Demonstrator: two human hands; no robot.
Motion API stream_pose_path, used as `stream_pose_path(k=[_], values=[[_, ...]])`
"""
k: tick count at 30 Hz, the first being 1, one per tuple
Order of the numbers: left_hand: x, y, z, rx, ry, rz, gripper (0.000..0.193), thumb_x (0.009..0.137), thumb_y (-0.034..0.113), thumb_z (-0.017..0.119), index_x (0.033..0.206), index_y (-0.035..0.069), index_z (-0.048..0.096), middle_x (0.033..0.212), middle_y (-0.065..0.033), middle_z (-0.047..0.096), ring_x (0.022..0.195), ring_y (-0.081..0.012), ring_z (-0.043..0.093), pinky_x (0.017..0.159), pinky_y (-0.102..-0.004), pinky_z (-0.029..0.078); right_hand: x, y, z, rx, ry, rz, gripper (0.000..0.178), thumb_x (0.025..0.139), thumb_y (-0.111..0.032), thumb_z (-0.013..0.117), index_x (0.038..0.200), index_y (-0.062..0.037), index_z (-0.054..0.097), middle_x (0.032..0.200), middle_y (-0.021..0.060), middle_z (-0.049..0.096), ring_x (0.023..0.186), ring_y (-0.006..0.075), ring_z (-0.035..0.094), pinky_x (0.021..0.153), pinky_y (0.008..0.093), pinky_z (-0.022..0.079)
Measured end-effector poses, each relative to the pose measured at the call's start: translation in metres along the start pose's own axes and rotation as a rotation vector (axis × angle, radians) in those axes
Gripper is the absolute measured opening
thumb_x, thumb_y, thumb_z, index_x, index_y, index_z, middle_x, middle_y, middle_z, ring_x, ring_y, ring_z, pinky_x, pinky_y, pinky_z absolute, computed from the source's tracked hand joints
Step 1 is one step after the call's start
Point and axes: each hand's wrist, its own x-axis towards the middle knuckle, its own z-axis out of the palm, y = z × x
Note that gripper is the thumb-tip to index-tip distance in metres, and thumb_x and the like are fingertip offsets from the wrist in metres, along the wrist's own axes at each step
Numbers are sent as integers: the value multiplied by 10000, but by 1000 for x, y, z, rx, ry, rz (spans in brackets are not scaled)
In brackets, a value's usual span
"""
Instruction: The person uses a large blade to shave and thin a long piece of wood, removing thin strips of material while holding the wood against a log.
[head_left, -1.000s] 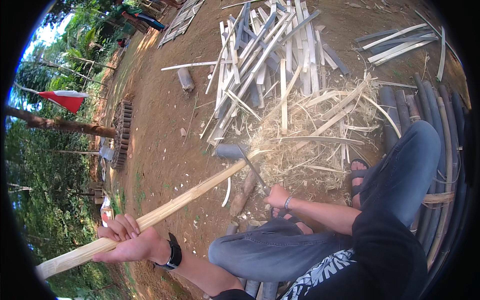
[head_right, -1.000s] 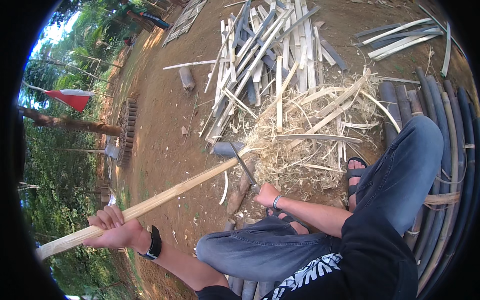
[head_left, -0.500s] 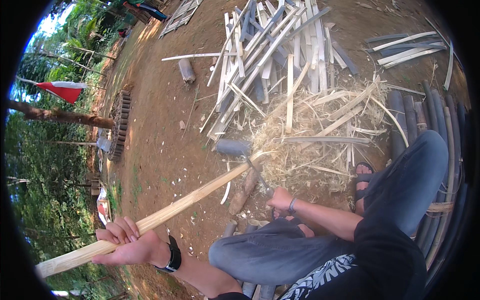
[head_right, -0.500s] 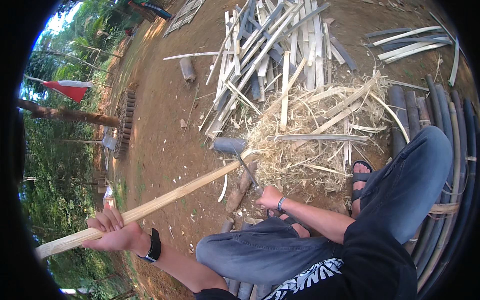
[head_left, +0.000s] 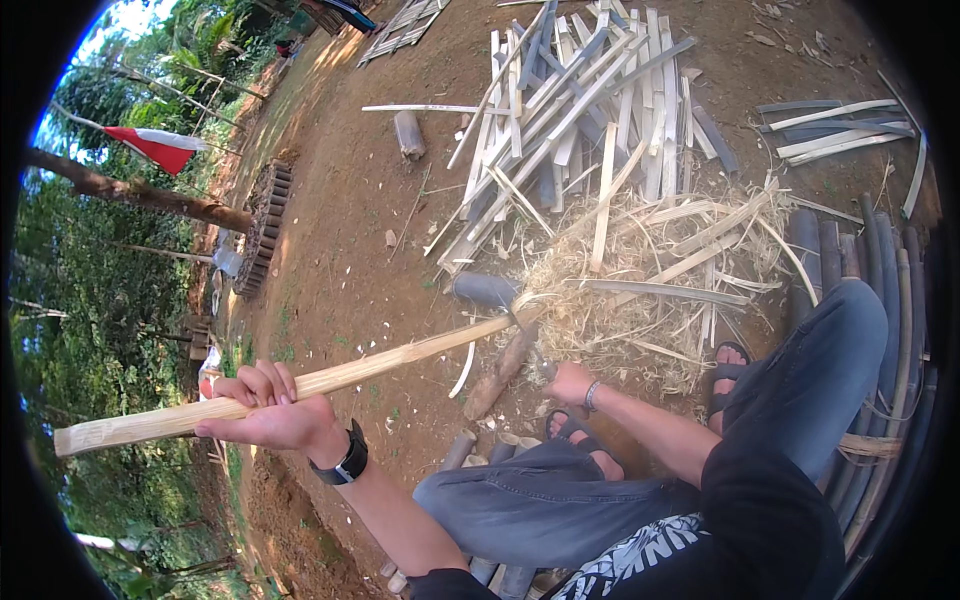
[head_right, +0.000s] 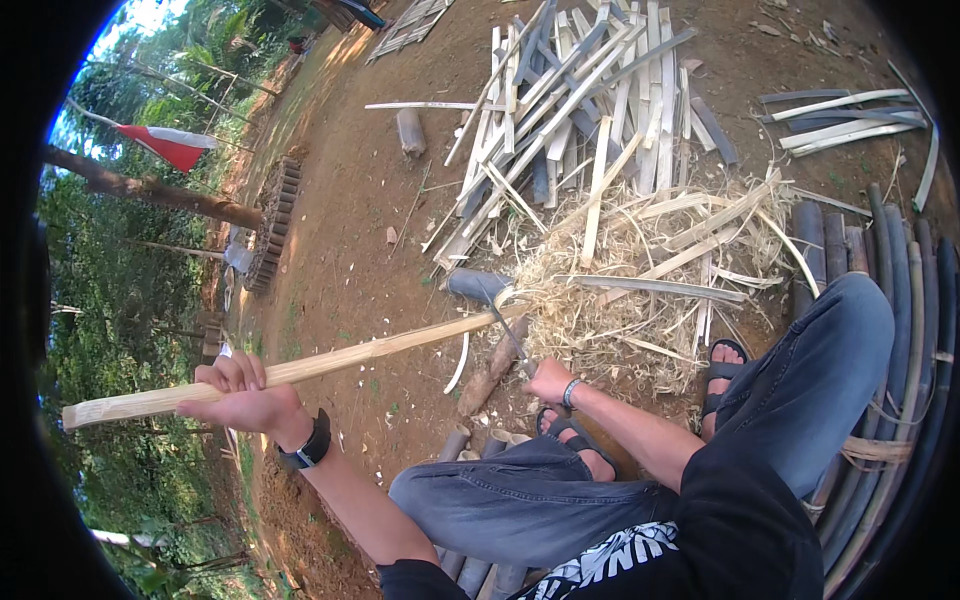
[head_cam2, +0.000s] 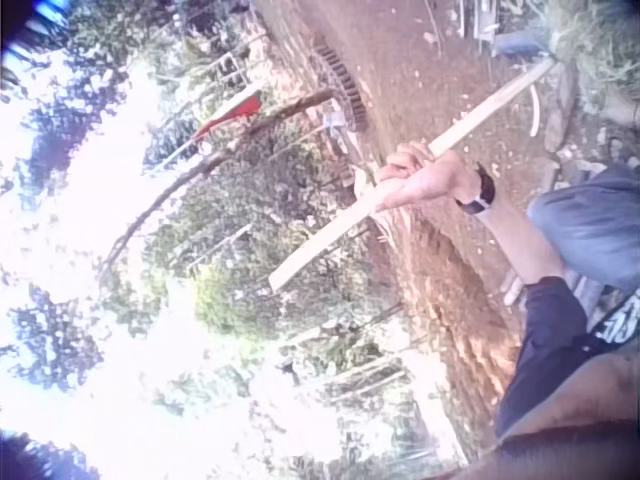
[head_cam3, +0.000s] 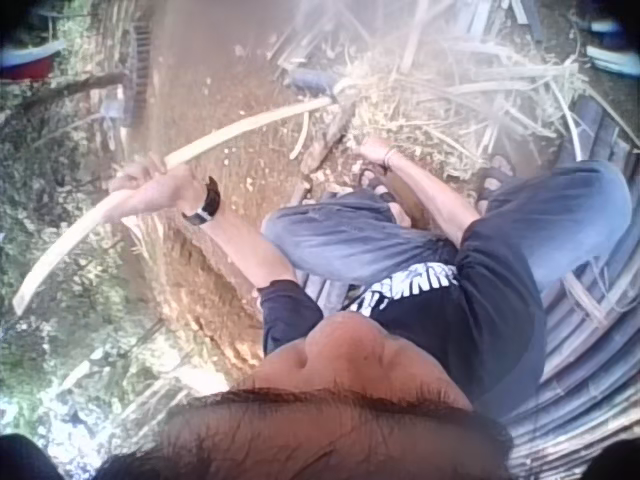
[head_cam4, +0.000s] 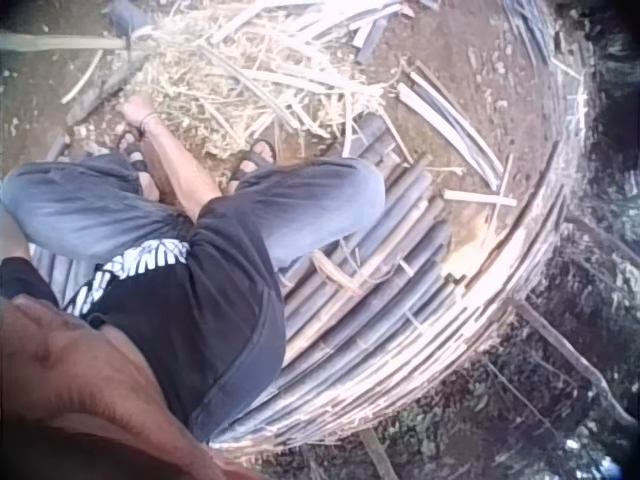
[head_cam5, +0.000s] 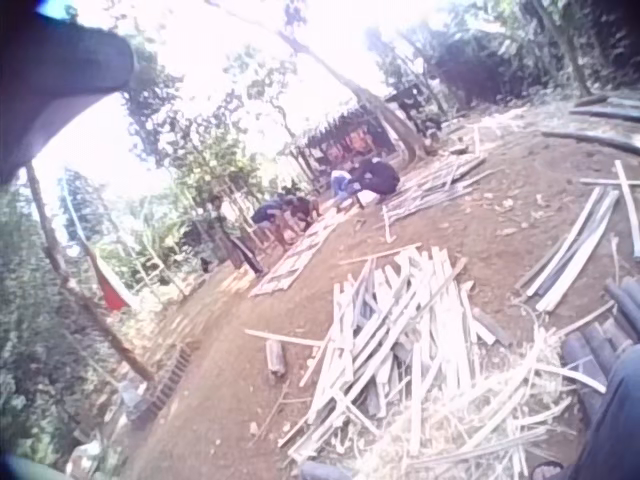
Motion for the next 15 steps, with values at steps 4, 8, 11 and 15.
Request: stream_pose_path(k=[4,8,11,15], values=[[-4,-1,17,31,-2,24,572,915,673,245,666,158,242,496,41,197,416,-63,172,359,-200,135,-25,-42,35,64,24,-335,248,674,-186,660,621,36,562,534,152,549,525,242,568,552,376,459],[-3,-3,14,54,-8,33,576,913,678,236,665,158,241,491,44,185,415,-63,164,361,-201,126,-53,-105,46,71,0,-632,249,677,-191,650,684,47,581,584,205,582,550,275,612,567,393,465],[-5,0,18,87,14,26,580,910,685,227,664,159,241,486,44,181,409,-61,159,357,-197,125,-33,-69,36,-73,31,-481,245,697,-218,653,750,21,645,622,177,631,584,270,645,618,386,508],[-12,1,31,99,8,11,584,905,693,217,660,163,236,482,47,178,400,-58,161,349,-195,122,42,58,23,-260,188,-79,223,680,-192,646,774,10,666,638,190,632,577,276,632,575,358,499]])
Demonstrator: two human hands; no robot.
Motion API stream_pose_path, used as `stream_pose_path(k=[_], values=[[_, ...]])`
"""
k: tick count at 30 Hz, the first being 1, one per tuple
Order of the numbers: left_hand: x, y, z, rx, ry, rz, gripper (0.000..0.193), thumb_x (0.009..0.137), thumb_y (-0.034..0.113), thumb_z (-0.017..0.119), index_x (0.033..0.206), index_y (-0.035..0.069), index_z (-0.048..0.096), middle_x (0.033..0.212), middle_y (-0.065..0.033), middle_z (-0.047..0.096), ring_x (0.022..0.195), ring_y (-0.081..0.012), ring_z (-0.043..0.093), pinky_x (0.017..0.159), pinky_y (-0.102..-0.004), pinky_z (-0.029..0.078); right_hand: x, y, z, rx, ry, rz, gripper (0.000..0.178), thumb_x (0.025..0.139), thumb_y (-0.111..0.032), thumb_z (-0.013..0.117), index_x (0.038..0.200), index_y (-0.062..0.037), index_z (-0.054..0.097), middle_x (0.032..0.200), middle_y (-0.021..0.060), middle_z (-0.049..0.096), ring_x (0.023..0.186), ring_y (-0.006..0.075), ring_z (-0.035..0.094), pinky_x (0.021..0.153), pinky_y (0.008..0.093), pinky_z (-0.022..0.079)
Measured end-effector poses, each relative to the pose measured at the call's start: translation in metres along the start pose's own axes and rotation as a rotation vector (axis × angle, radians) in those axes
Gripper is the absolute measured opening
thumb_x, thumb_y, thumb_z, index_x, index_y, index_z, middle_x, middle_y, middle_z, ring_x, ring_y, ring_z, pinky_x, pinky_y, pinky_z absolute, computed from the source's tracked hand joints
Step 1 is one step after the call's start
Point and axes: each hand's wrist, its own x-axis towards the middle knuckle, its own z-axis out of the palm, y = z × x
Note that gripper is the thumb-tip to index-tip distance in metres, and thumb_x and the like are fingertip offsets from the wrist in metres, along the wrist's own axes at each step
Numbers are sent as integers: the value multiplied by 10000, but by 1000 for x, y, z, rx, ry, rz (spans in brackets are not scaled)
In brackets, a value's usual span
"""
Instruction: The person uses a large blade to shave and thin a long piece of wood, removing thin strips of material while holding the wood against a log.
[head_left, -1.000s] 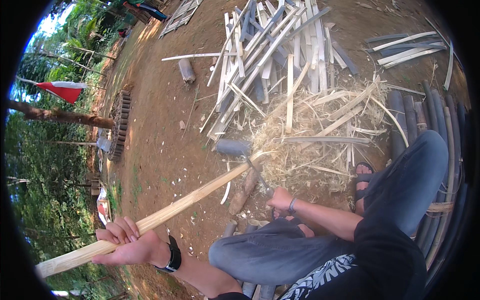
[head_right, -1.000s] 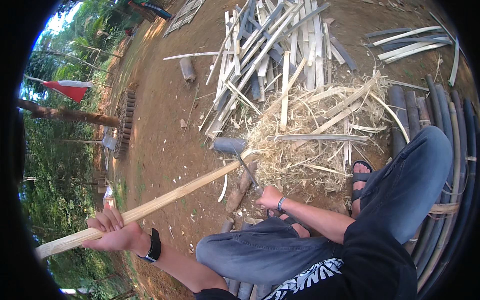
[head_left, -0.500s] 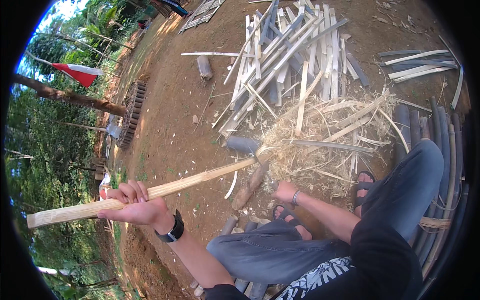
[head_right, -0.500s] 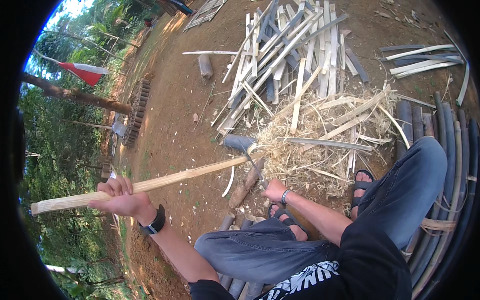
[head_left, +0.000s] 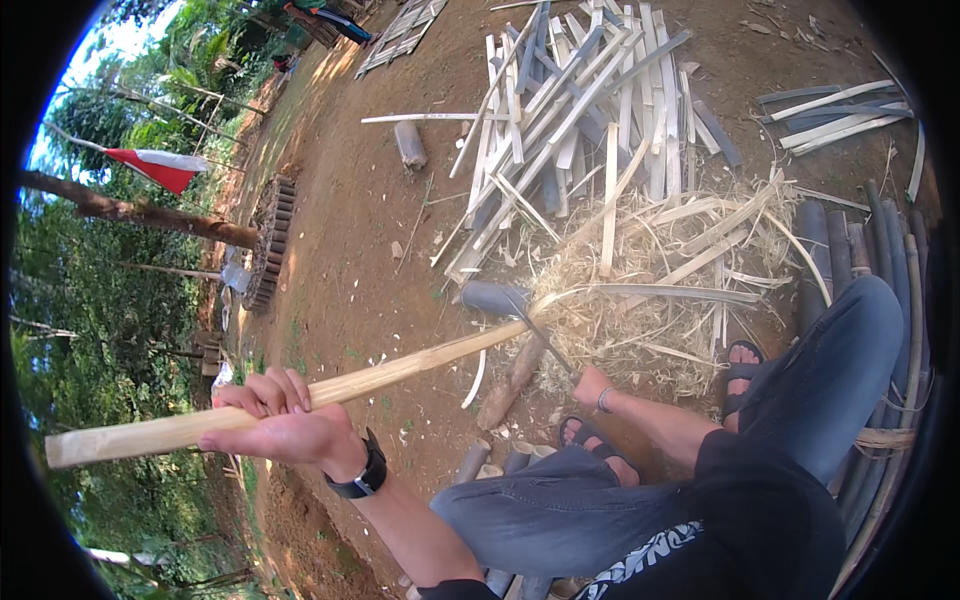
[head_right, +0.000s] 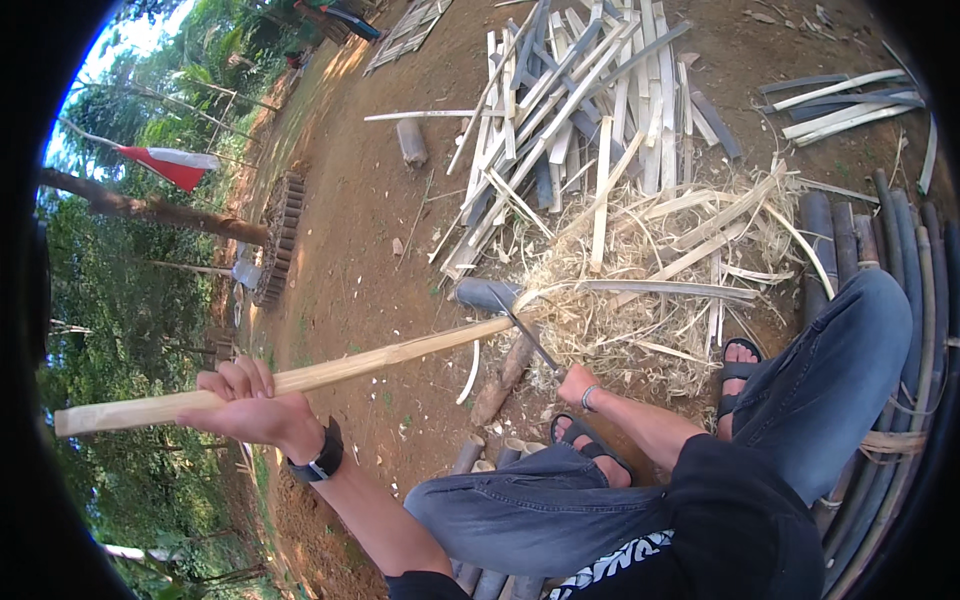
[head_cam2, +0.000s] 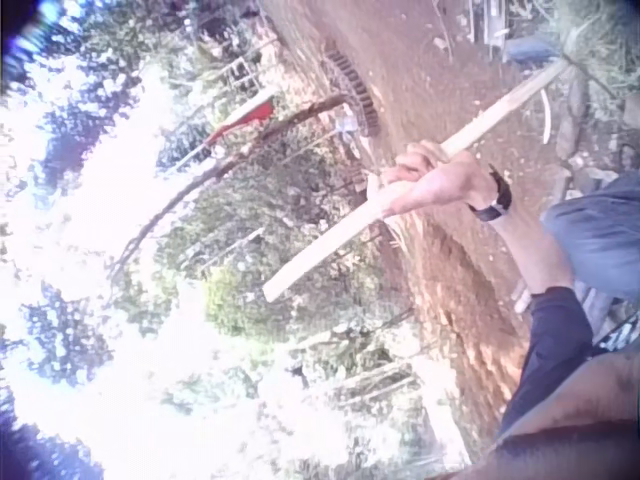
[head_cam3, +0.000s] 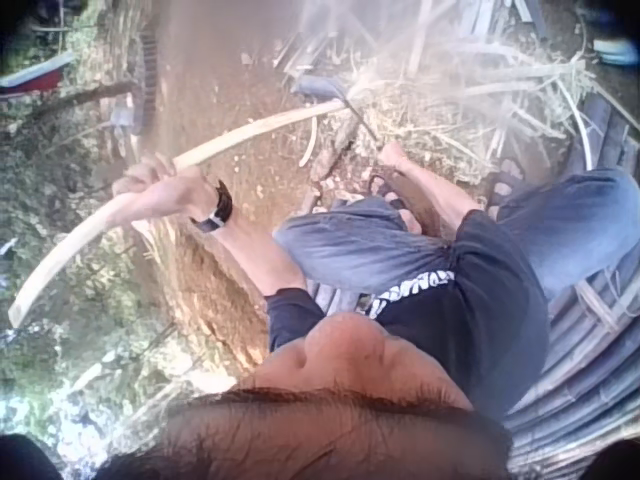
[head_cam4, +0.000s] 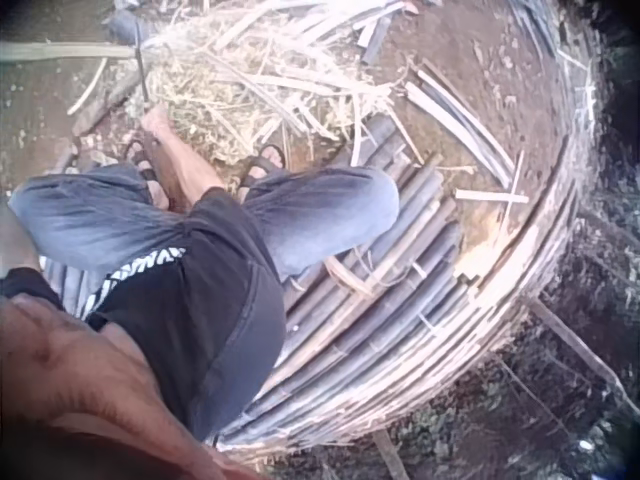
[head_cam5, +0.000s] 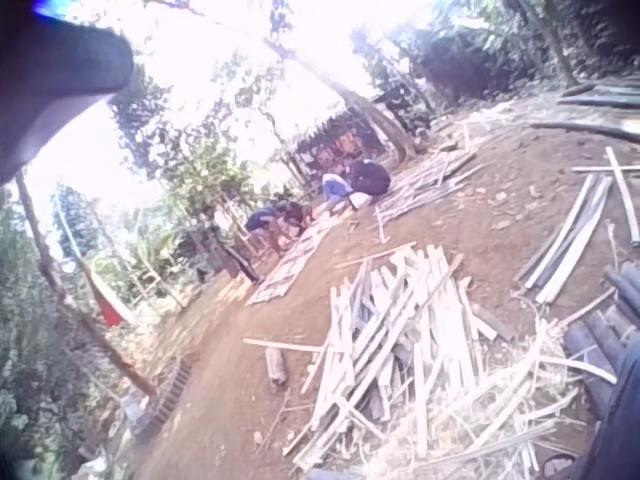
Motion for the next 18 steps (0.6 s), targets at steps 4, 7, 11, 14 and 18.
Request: stream_pose_path(k=[4,7,11,14,18], values=[[-7,-27,10,41,-42,35,595,894,711,183,646,171,212,483,59,153,400,-60,154,348,-200,117,-1,-60,5,420,-32,-25,295,654,-230,673,750,47,642,641,230,621,596,328,637,607,391,512],[-9,-46,-1,109,-43,20,609,888,719,184,631,168,213,488,48,169,401,-68,158,354,-199,127,-50,-147,-40,336,-166,-306,335,640,-215,670,772,88,615,664,252,614,648,342,643,645,397,507],[16,-19,12,56,-19,-9,622,880,731,171,617,168,202,494,40,186,398,-70,165,354,-198,130,-66,-174,-60,351,-166,-402,324,640,-194,670,746,104,598,649,245,612,634,334,639,634,392,498],[21,-12,4,68,44,31,629,878,733,172,598,170,195,493,34,185,399,-68,178,352,-194,137,-70,-176,-57,408,-254,-381,308,647,-186,670,731,101,592,621,221,607,584,309,625,589,383,488],[34,-12,-11,98,80,104,632,878,733,184,593,169,204,501,33,177,408,-69,181,355,-194,140,-54,-155,-23,376,-268,-324,290,661,-180,671,694,94,582,567,181,586,508,239,588,509,364,458]])
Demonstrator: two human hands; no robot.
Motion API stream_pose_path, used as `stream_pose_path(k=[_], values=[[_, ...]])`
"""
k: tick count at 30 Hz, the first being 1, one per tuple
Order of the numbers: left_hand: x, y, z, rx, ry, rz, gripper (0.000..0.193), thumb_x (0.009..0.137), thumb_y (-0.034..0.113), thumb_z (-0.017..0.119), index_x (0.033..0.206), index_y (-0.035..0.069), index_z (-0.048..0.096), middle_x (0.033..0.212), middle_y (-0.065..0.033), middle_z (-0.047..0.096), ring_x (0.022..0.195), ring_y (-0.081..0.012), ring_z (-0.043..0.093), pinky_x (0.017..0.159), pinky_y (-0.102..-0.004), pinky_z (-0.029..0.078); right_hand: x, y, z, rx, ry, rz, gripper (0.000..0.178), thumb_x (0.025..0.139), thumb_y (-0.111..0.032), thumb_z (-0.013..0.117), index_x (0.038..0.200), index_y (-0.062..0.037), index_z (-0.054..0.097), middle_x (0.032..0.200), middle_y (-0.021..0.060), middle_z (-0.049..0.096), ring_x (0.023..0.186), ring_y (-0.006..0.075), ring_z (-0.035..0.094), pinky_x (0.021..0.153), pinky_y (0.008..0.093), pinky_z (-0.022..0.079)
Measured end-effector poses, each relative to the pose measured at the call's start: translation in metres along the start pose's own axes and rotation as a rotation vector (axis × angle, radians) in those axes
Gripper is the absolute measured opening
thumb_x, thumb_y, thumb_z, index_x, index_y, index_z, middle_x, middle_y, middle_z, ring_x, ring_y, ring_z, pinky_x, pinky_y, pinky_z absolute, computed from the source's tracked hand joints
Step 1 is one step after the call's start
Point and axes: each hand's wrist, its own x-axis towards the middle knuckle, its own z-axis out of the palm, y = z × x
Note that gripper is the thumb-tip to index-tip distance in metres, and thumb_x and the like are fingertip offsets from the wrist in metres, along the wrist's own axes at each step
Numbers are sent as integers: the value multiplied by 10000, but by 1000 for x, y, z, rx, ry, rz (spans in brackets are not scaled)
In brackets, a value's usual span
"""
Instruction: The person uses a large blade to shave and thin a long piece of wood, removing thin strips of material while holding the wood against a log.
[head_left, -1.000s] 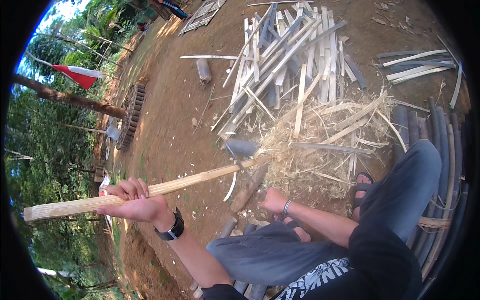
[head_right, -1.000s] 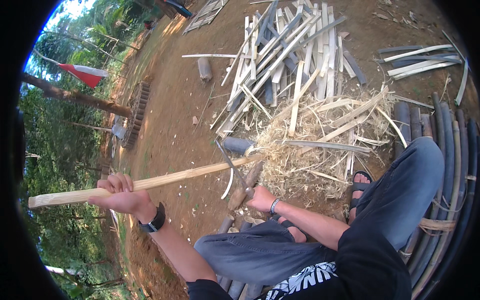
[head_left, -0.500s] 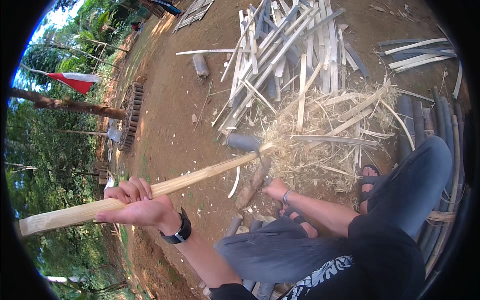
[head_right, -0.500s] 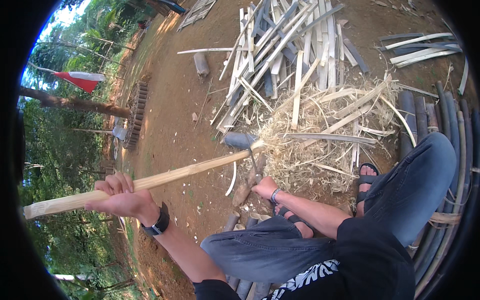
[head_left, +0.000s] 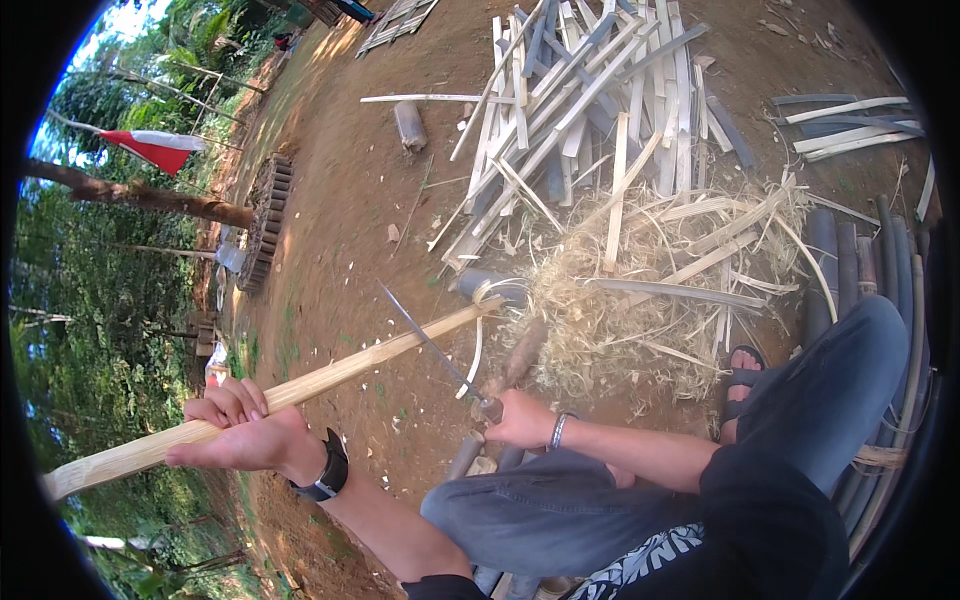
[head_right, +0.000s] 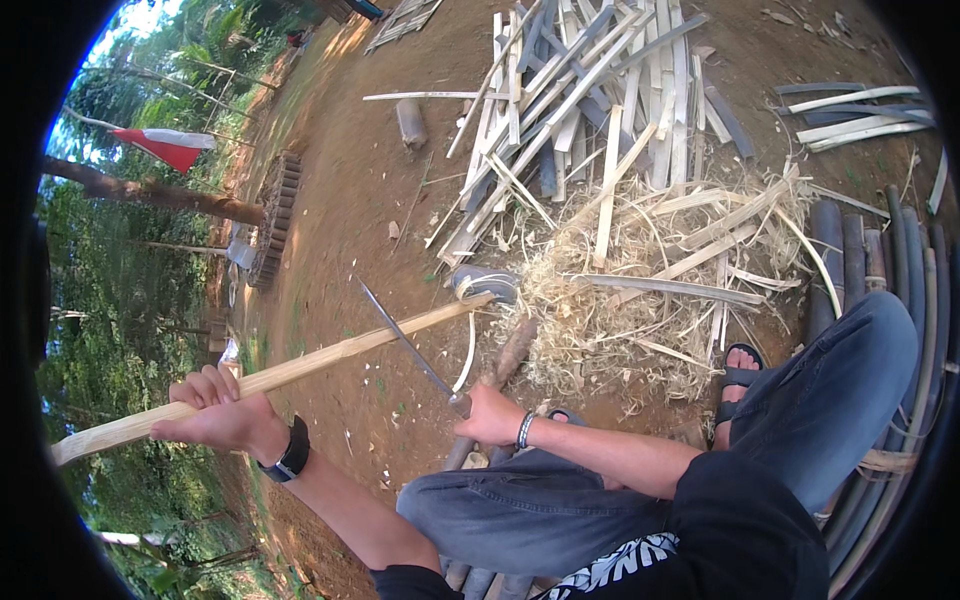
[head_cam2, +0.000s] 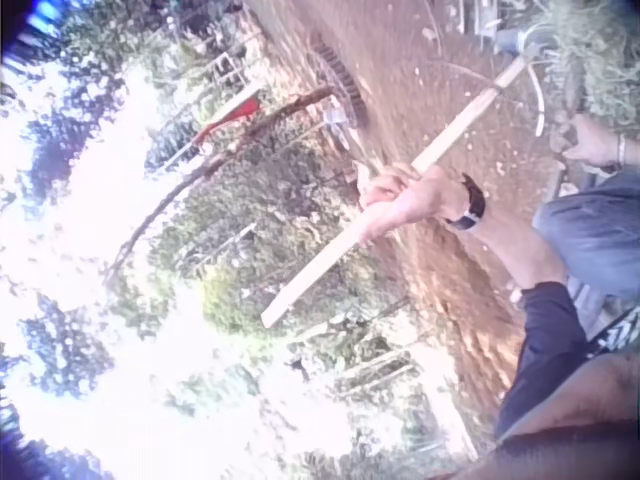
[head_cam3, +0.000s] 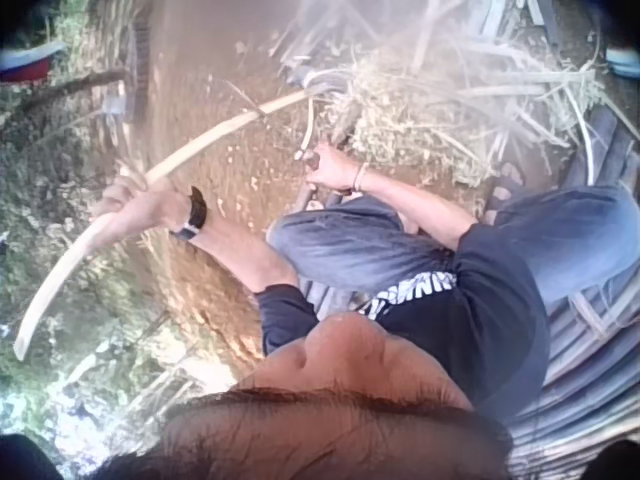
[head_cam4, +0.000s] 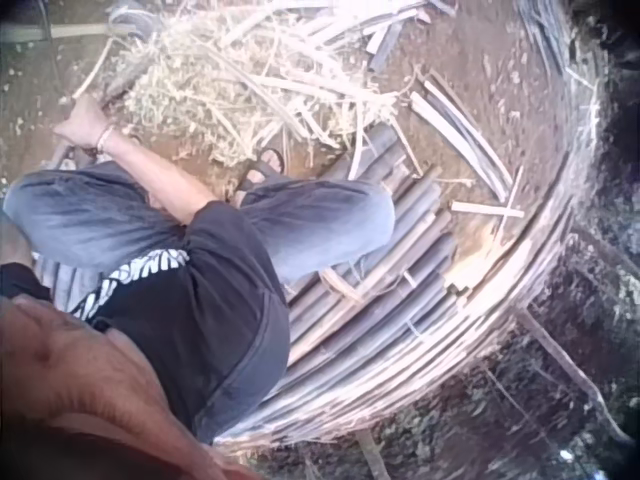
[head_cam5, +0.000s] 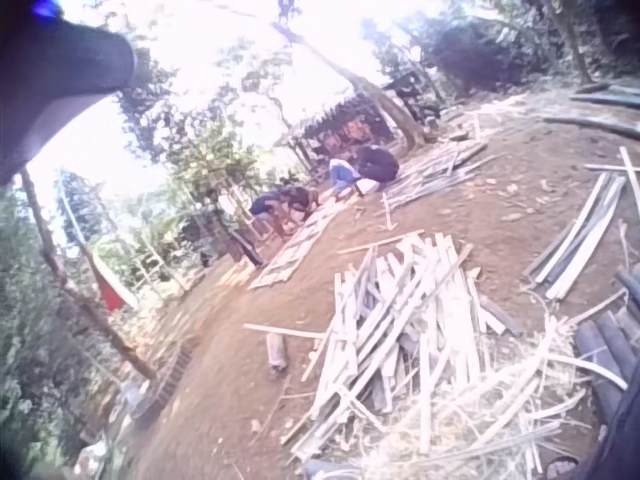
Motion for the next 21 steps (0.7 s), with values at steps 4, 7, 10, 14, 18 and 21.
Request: stream_pose_path(k=[4,7,10,14,18,21], values=[[9,-20,-8,24,39,3,633,875,738,191,606,166,228,502,42,178,412,-71,173,364,-193,145,20,16,8,4,-14,16,274,675,-178,668,631,74,568,525,153,567,464,185,546,473,356,433],[15,-43,-10,8,105,-66,632,870,745,184,619,167,242,499,50,166,415,-76,156,372,-197,144,35,17,1,-15,-5,36,266,680,-180,661,603,56,565,502,130,551,449,169,520,474,353,430],[16,-59,-8,-14,86,-102,610,891,713,150,622,168,206,516,40,170,431,-86,147,382,-215,133,49,20,-4,31,36,15,245,686,-185,658,645,46,587,506,101,553,455,168,518,487,346,435],[24,-72,-9,-4,119,-108,617,888,718,177,615,165,207,496,37,181,420,-82,152,370,-211,128,61,20,-12,31,7,71,255,699,-203,653,666,42,593,526,102,567,475,169,529,499,338,441],[33,-64,-14,5,109,-89,623,883,725,206,613,164,220,480,38,193,396,-71,162,345,-199,130,55,6,-7,-7,-81,105,268,688,-212,669,666,44,591,536,129,573,493,184,552,509,351,452],[33,-49,-15,-13,78,-111,621,883,723,215,613,164,227,479,39,201,379,-62,175,327,-192,137,49,3,-2,-66,-88,71,242,686,-190,660,639,31,573,522,112,559,494,178,556,500,344,446]])
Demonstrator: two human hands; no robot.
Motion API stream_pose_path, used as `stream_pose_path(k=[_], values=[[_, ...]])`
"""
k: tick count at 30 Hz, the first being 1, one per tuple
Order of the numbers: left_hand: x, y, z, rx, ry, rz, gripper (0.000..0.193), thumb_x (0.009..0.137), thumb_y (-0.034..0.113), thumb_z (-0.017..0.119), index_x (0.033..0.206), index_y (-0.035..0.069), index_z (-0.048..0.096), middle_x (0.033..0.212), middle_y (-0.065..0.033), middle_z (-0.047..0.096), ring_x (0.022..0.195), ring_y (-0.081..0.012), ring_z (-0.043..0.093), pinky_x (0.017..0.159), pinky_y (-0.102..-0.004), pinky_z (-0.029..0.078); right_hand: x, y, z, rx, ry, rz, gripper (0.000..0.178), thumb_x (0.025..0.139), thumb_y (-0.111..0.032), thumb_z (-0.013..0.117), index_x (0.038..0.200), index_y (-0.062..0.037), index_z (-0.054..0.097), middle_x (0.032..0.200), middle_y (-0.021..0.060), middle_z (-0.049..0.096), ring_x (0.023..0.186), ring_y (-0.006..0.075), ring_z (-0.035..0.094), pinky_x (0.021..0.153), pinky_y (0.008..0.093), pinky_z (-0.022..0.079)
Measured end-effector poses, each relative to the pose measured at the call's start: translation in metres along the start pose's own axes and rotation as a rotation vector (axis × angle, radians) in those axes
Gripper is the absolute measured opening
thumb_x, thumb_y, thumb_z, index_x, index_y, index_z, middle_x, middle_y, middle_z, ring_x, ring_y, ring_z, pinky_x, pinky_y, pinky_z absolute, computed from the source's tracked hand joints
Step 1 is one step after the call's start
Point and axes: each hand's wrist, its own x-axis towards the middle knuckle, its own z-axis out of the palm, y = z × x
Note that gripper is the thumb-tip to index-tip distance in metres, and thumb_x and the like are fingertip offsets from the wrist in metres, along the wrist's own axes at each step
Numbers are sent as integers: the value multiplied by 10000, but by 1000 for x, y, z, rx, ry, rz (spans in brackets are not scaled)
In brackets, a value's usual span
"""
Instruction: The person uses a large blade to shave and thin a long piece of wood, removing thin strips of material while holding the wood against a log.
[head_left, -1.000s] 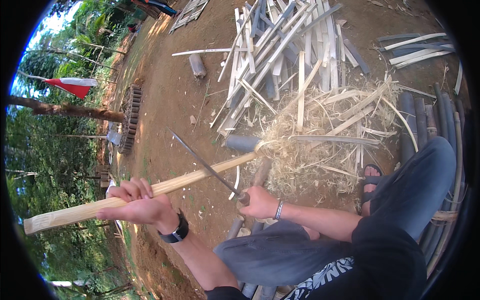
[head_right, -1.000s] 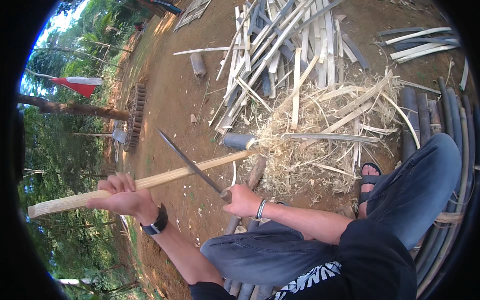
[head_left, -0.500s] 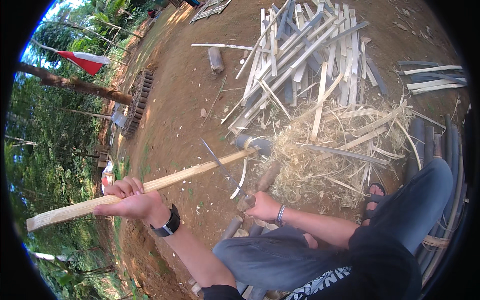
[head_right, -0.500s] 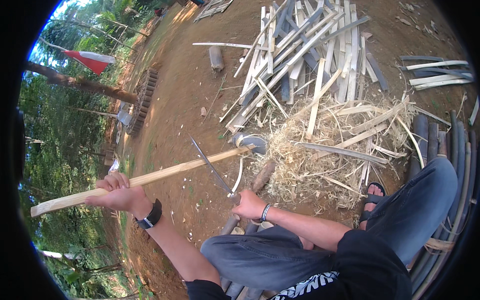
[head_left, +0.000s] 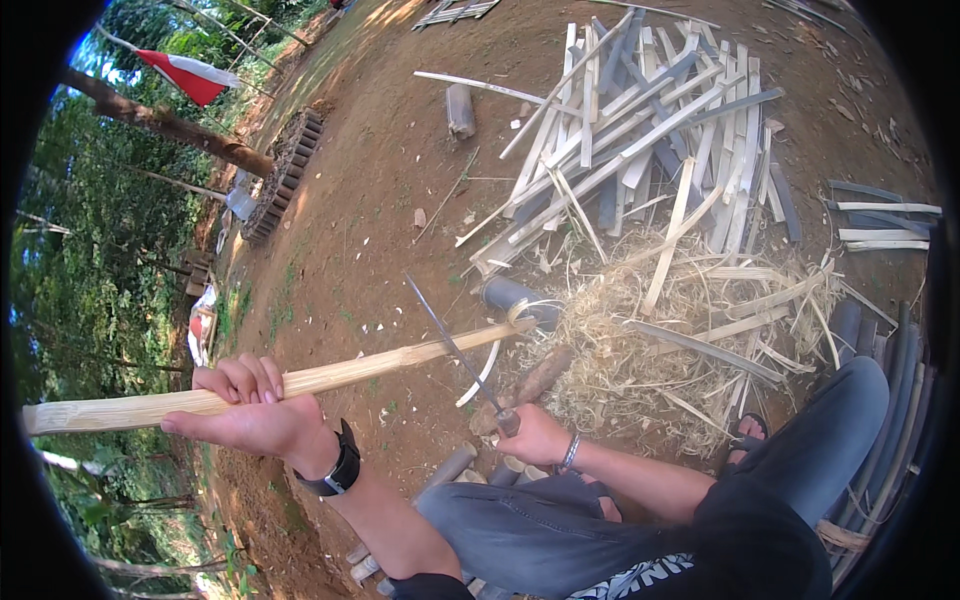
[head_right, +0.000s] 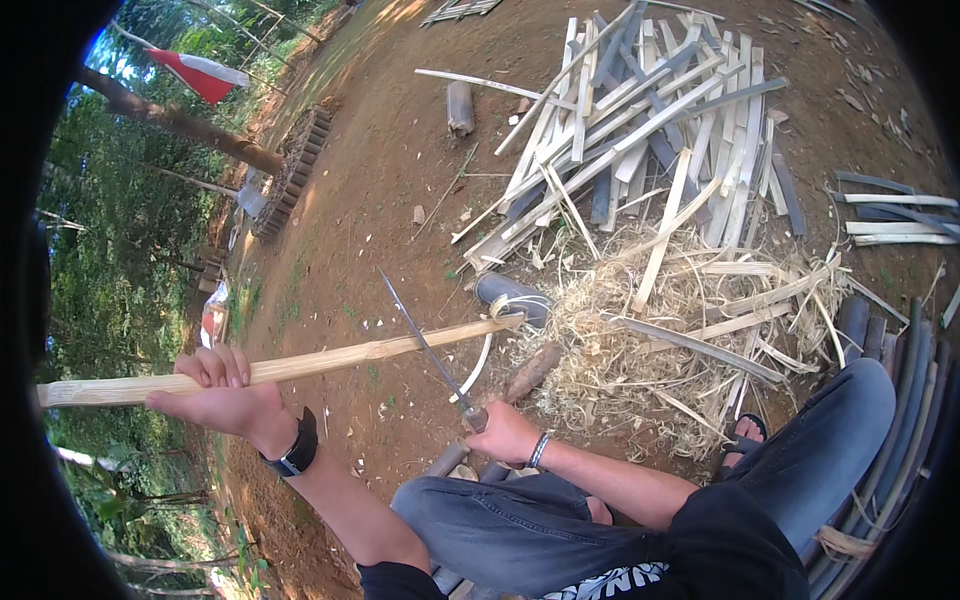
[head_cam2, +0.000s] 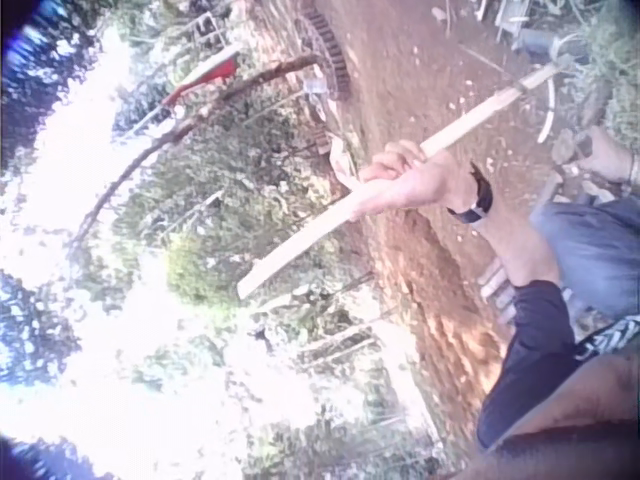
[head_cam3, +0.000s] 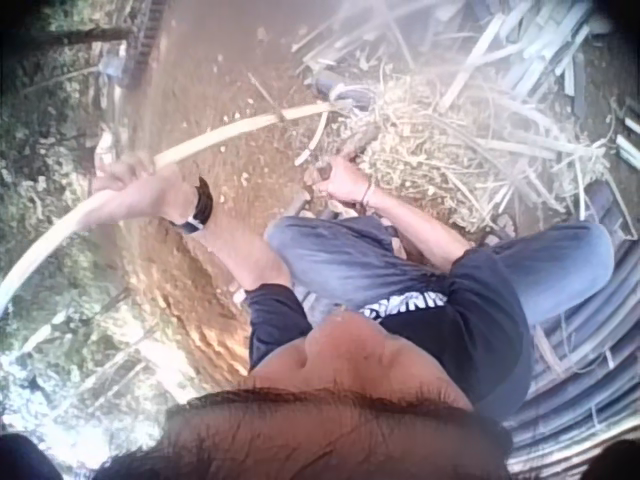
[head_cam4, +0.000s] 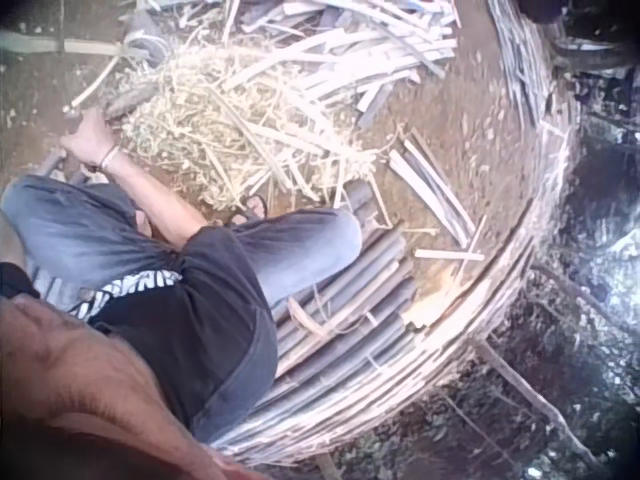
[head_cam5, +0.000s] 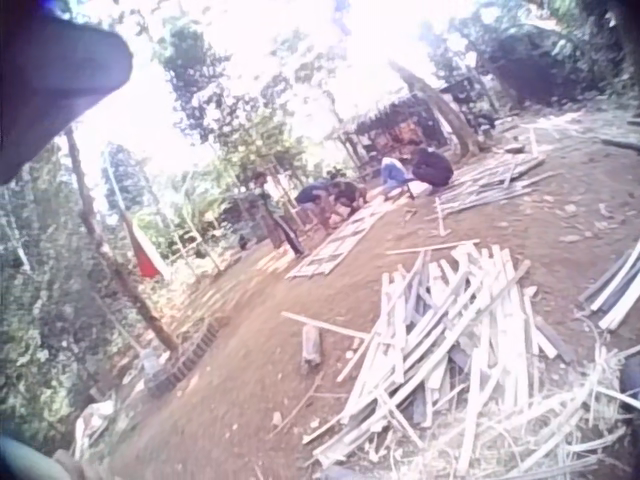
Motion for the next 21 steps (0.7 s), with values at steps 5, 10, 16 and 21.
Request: stream_pose_path(k=[5,10,16,21], values=[[-9,30,-16,-11,-13,-20,615,890,711,239,609,163,226,473,40,197,372,-59,180,328,-193,139,-34,-31,-1,142,-81,143,177,709,-138,625,607,-12,554,483,59,529,422,136,509,427,306,403],[-22,40,-24,1,1,-45,608,898,695,253,607,162,226,468,42,196,370,-58,179,334,-191,132,-55,-20,8,124,-82,112,179,719,-124,630,604,-12,551,470,56,526,399,133,506,406,304,395],[-21,50,-30,-21,-9,-56,610,896,699,253,606,163,225,474,43,197,372,-59,180,335,-193,127,-68,-22,9,49,-71,119,261,696,-189,645,641,59,589,498,132,569,445,218,557,484,367,451],[-20,45,-30,-20,-37,-58,581,925,656,239,619,161,248,494,42,216,386,-58,207,346,-190,153,-62,25,12,40,7,187,243,744,-205,653,660,13,586,492,84,559,431,175,542,461,328,440]])
